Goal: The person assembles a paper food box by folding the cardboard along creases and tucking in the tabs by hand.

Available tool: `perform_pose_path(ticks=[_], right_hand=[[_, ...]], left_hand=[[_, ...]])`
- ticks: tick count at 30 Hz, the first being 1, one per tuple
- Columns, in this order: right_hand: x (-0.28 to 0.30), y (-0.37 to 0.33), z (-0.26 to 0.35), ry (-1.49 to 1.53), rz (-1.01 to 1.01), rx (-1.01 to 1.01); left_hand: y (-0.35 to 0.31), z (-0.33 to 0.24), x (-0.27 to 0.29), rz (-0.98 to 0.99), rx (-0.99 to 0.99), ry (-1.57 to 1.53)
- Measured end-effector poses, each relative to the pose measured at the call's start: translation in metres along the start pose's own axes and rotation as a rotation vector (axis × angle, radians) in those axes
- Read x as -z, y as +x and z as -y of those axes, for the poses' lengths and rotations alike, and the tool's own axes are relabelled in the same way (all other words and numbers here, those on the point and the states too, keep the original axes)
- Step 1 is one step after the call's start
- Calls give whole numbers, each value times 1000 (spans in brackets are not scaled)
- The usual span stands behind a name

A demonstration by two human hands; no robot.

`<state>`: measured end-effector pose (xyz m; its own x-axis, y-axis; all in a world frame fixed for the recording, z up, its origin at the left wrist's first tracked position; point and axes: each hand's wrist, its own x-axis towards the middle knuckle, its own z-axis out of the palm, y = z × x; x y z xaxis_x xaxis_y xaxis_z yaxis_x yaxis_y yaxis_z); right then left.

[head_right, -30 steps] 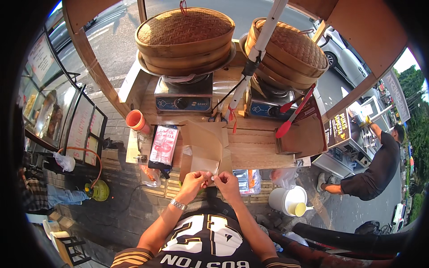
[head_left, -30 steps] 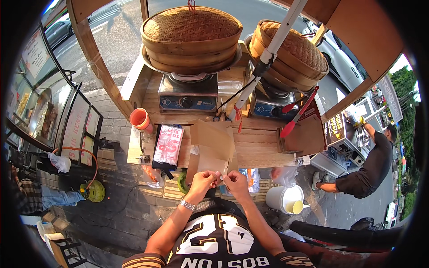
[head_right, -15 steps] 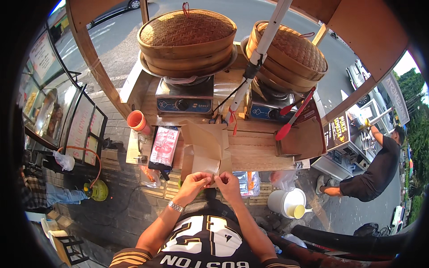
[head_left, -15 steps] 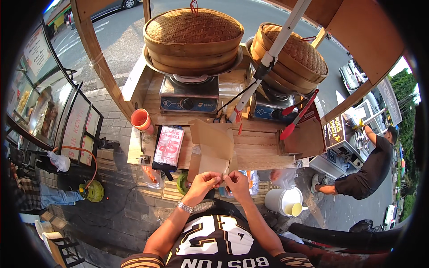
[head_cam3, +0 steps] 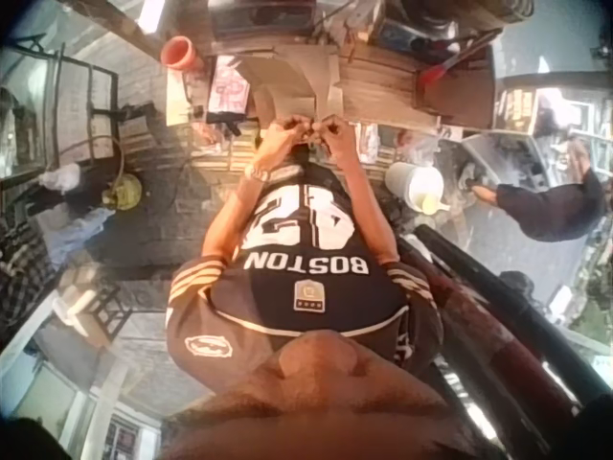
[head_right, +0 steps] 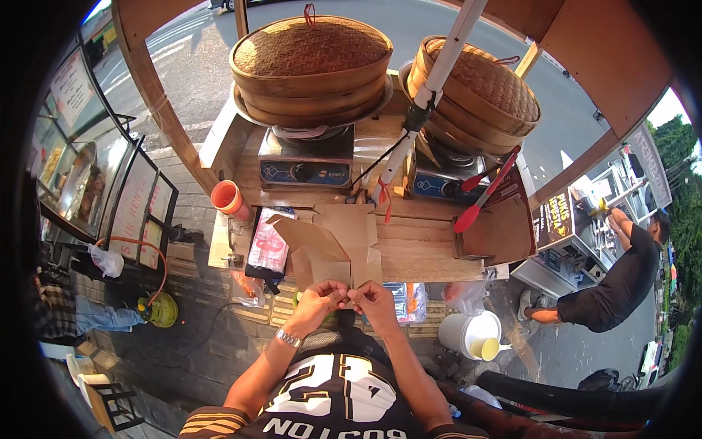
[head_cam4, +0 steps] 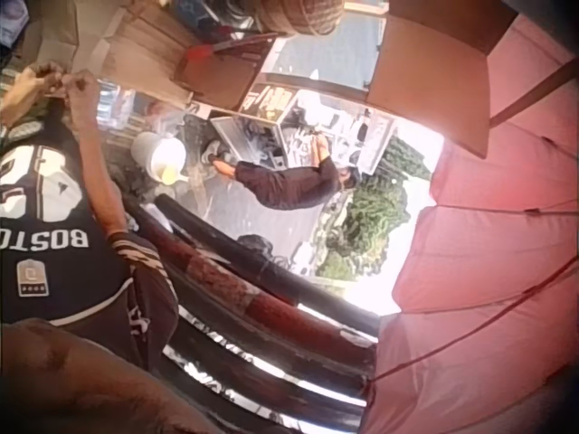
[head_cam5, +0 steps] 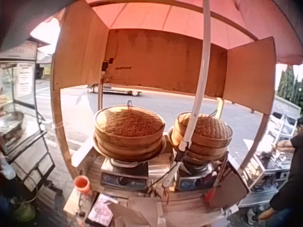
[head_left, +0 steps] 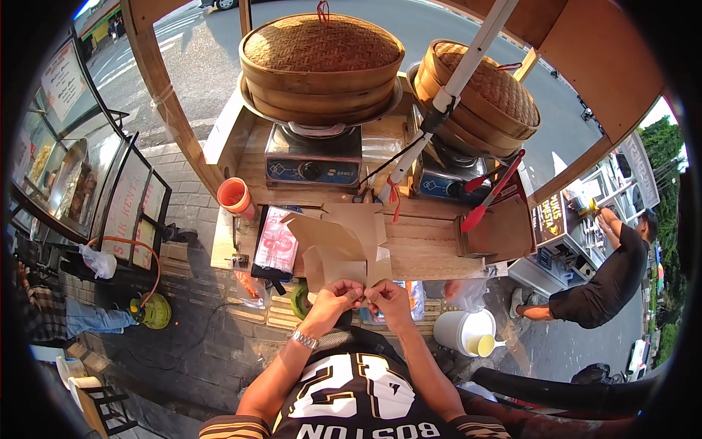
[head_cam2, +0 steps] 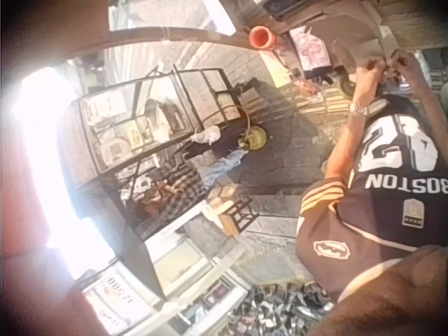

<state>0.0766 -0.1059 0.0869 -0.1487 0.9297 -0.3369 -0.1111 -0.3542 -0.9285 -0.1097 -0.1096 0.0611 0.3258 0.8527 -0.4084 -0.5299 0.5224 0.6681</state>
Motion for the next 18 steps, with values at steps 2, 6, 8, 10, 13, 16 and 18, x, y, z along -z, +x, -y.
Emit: perform_pose_path(ticks=[2,6,8,10,13,16,18], right_hand=[[-2,-2,2,-78,32,13],[-4,-4,0,-243,-26,26],[-7,-2,-4,-509,-138,222],[-5,3,-6,-701,-253,370],[7,10,-6,-835,-375,450],[23,10,-6,-708,-387,369],[31,10,-8,-654,-381,322]], left_hand=[[0,-1,2,39,-10,26],[2,-3,1,87,-38,55],[2,-5,-3,64,-13,62],[0,-9,-10,80,-9,51],[-17,-16,-18,-51,-310,706],[-30,-31,-17,-285,-610,798],[-31,-37,-12,-505,-747,865]])
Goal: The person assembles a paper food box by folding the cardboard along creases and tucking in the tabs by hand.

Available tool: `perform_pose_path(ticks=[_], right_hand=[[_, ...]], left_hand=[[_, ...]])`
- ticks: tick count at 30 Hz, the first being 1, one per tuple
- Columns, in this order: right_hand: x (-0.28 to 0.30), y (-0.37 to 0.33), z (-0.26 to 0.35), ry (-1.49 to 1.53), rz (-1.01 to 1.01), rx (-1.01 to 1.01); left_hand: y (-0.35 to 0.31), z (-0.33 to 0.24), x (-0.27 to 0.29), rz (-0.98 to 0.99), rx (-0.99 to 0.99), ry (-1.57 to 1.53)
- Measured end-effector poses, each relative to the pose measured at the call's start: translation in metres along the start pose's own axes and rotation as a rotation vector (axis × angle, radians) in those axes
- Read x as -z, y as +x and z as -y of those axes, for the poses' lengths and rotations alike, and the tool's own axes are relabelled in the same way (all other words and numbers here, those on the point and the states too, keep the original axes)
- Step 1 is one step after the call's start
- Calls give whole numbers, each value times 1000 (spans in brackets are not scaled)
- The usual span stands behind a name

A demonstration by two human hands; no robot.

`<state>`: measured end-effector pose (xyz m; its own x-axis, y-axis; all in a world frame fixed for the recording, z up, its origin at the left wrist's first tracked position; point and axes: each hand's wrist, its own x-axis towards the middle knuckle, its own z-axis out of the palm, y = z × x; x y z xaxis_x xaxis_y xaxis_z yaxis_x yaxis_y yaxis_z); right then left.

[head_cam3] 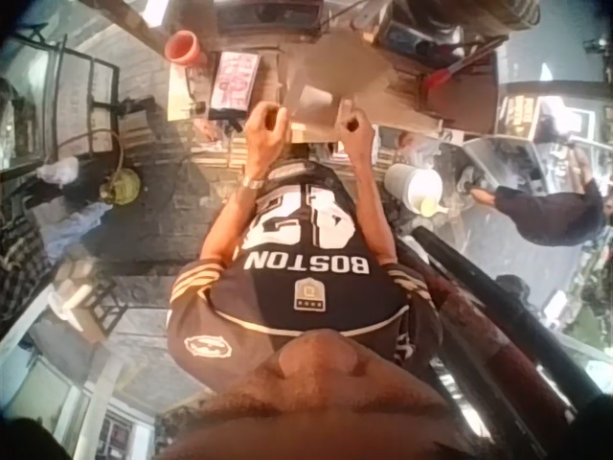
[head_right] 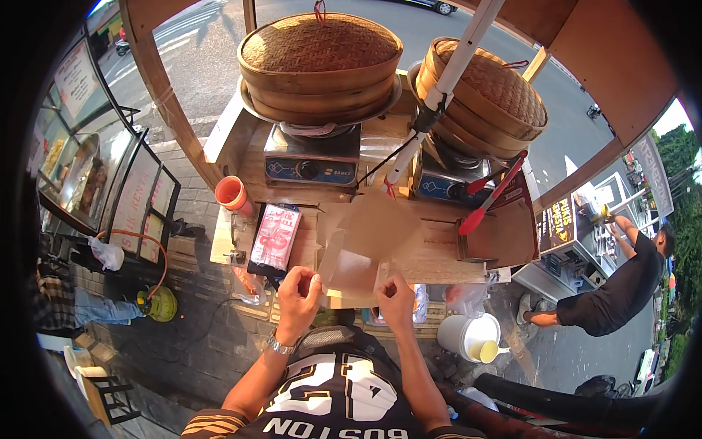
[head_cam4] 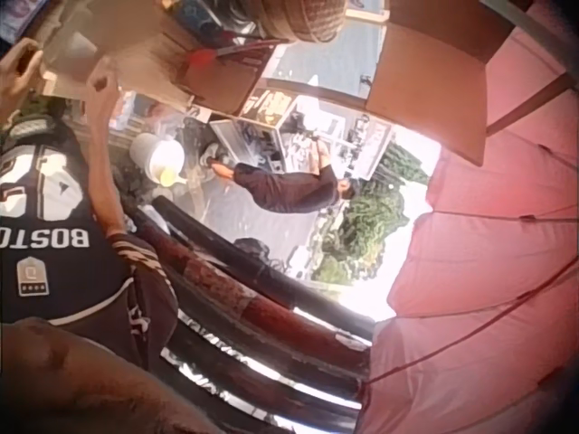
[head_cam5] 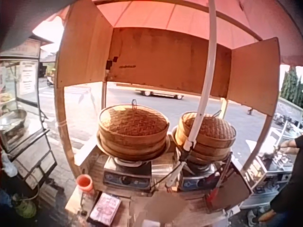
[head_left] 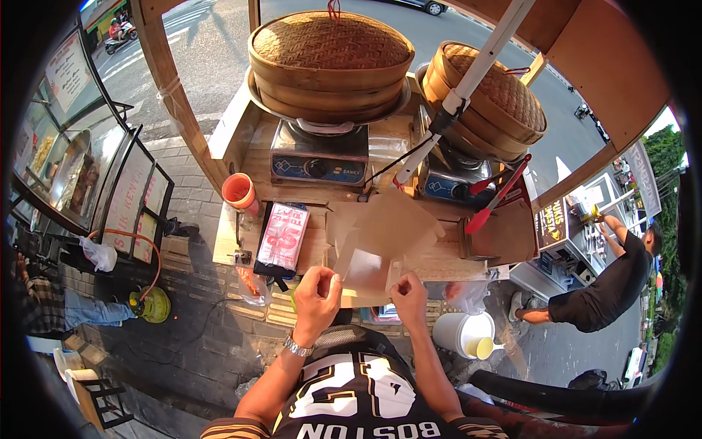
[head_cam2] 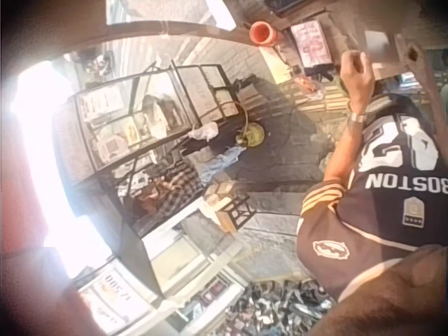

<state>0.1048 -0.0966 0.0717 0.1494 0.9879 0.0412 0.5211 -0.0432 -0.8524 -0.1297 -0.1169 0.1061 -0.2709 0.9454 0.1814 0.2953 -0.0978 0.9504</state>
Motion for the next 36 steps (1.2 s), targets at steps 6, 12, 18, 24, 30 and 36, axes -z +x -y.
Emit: perform_pose_path(ticks=[6,12,18,24,30,36], right_hand=[[4,0,-13,189,116,-116],[4,-2,-13,409,138,-250],[6,-15,27,156,79,-74],[-13,-9,53,622,271,-202],[-10,-10,40,831,246,-313],[-1,-14,40,937,259,-315]], left_hand=[[16,28,9,257,337,-168],[9,36,10,437,584,-909],[7,37,-2,359,372,-651],[2,33,-9,433,393,-593],[-3,30,-3,453,379,-645],[-6,24,-2,472,367,-631]])
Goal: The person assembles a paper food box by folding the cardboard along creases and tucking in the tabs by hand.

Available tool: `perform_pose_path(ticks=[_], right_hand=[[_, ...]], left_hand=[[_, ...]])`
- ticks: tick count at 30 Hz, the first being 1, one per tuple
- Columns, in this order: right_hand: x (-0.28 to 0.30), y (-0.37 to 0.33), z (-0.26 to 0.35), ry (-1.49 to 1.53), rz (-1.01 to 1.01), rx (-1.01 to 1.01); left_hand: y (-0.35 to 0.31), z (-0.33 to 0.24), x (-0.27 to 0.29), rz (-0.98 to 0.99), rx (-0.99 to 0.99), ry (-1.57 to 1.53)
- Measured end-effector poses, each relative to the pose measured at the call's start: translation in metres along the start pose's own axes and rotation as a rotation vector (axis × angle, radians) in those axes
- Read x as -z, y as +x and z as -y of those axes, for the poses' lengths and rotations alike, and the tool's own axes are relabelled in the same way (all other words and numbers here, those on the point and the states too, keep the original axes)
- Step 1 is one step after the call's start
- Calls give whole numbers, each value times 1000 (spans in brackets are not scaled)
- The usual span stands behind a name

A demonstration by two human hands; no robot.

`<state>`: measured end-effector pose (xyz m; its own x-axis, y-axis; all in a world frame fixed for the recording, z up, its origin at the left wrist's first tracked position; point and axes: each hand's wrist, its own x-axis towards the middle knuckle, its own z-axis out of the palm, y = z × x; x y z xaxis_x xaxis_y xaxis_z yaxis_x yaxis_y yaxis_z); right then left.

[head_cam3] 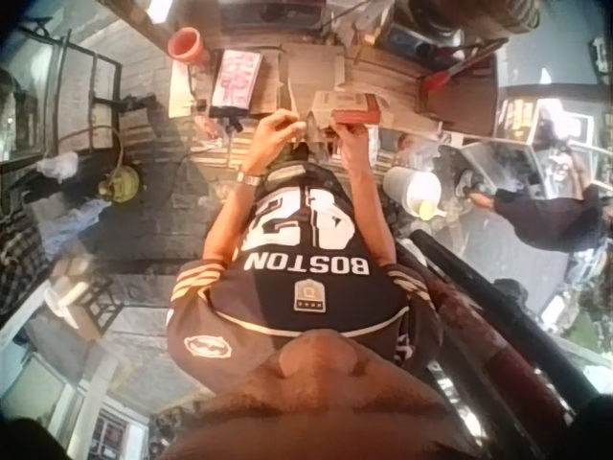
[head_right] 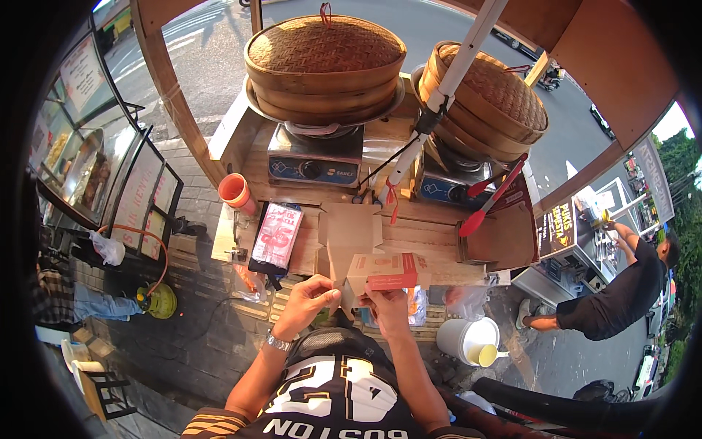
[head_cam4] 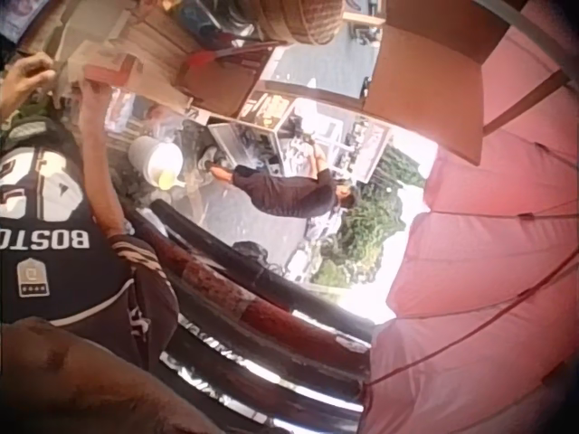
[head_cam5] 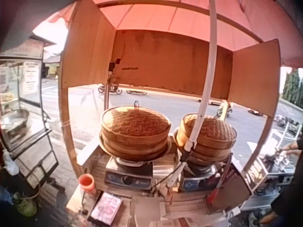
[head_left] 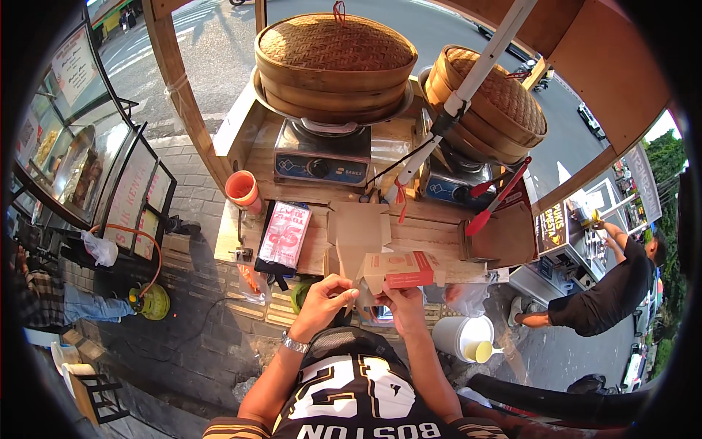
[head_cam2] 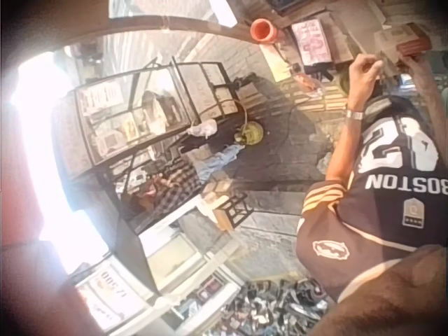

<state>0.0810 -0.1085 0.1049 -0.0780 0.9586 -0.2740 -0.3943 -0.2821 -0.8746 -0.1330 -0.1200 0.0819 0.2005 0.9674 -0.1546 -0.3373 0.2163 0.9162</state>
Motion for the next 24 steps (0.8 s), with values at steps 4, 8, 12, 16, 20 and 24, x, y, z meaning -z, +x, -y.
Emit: perform_pose_path(ticks=[4,8,12,16,20,24], right_hand=[[3,-4,-8,-137,11,87],[12,-10,-20,-530,56,276],[17,-15,-25,-1017,90,623],[12,-19,-24,-793,59,428],[7,-20,-16,-834,88,495],[0,-20,-9,-426,78,234]], left_hand=[[-2,-4,-10,33,-6,-5],[-2,-5,-18,27,36,-90],[-4,-5,-19,40,64,-153],[-6,-2,-19,56,66,-214],[-5,4,-18,43,37,-161],[-5,2,-13,64,-47,95]])
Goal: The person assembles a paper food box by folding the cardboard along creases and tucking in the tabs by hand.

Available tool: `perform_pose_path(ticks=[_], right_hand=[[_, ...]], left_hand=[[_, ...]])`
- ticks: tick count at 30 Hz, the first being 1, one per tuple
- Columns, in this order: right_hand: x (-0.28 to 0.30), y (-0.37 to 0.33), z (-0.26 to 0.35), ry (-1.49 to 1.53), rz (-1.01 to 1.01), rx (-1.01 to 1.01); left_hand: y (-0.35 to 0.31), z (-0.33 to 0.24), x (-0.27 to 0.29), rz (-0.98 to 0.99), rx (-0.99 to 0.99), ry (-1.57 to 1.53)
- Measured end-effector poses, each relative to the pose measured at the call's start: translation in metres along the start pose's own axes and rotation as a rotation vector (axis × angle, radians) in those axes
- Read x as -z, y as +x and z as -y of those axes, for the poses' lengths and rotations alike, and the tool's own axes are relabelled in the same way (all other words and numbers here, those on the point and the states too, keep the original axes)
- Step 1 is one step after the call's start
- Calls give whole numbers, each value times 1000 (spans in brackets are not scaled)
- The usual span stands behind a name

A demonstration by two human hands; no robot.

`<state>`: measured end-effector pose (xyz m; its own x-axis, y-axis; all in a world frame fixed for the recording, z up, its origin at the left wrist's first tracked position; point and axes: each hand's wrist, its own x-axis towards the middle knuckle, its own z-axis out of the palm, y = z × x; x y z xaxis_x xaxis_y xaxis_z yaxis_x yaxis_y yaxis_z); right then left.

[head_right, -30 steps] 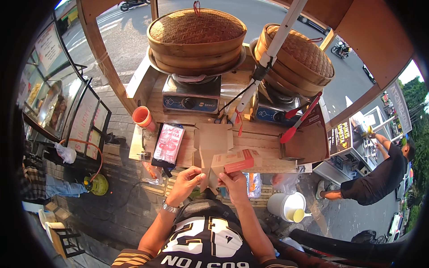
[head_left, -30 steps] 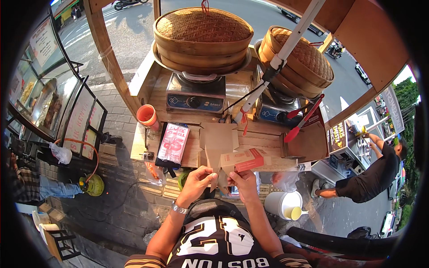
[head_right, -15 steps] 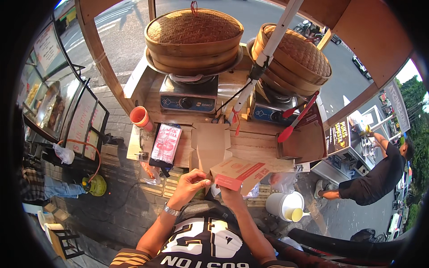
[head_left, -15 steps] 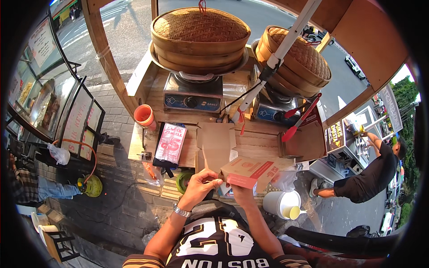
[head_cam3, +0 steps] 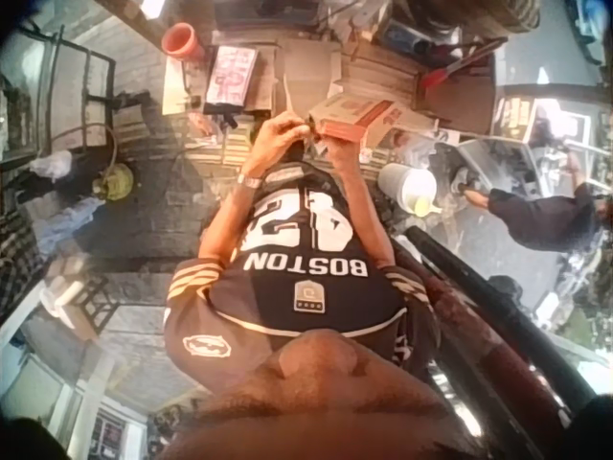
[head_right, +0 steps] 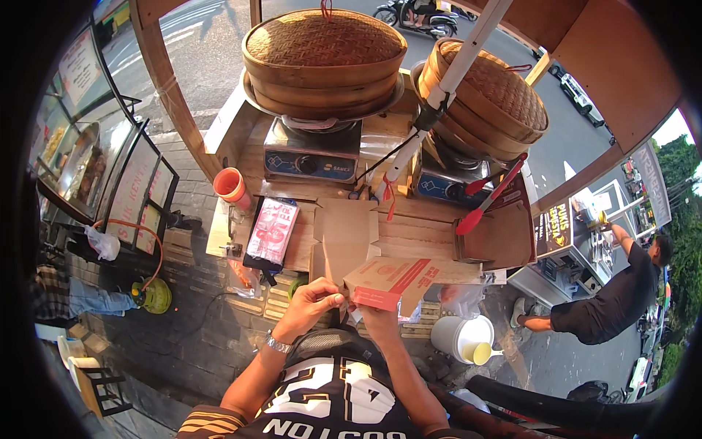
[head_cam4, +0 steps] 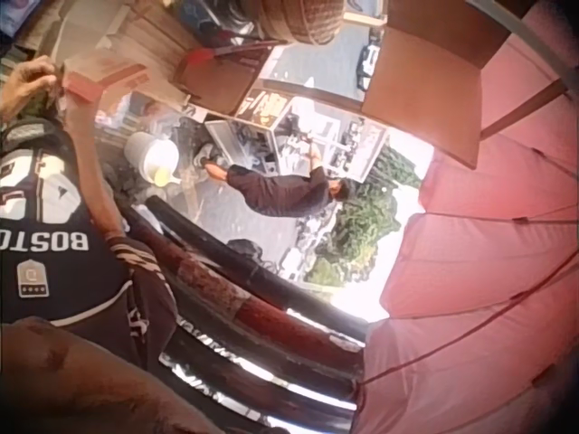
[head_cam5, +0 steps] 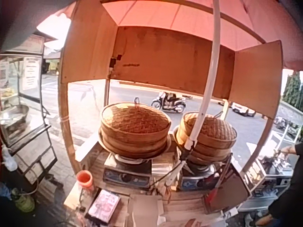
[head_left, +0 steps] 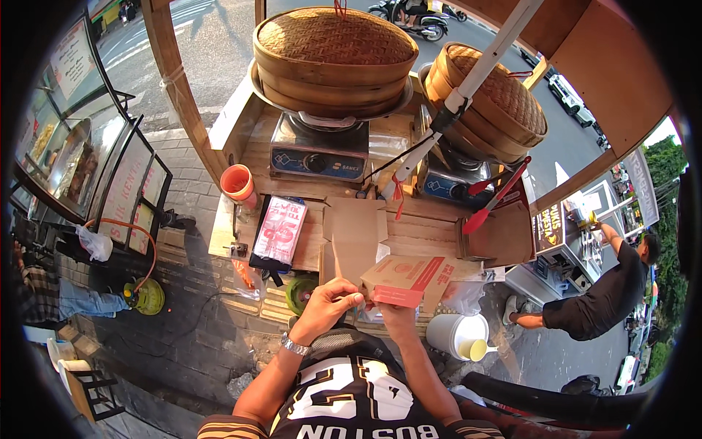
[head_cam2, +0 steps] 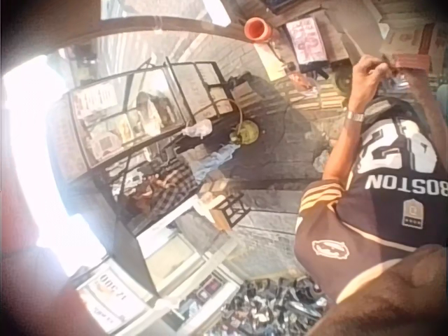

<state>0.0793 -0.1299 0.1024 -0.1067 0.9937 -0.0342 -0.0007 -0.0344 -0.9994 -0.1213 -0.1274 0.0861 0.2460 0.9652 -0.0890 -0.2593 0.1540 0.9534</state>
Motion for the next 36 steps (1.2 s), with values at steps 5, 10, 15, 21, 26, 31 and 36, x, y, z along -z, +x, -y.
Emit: perform_pose_path(ticks=[5,10,15,21,26,31,36], right_hand=[[1,0,2,107,33,-49],[20,-5,-25,377,207,-82],[28,-3,-56,346,166,-62],[28,-7,-43,-366,244,-47],[23,-2,-49,682,256,-123],[26,-2,-62,973,409,-244],[12,-3,-59,267,181,-61]], left_hand=[[-1,-10,1,-21,-44,137],[-3,-12,-3,-82,54,-92],[-3,-13,2,-68,-61,107],[-4,-18,6,-29,-77,208],[-4,-14,4,-81,-85,80],[-5,-15,5,-68,-129,129],[-4,-23,4,-38,-129,211]])
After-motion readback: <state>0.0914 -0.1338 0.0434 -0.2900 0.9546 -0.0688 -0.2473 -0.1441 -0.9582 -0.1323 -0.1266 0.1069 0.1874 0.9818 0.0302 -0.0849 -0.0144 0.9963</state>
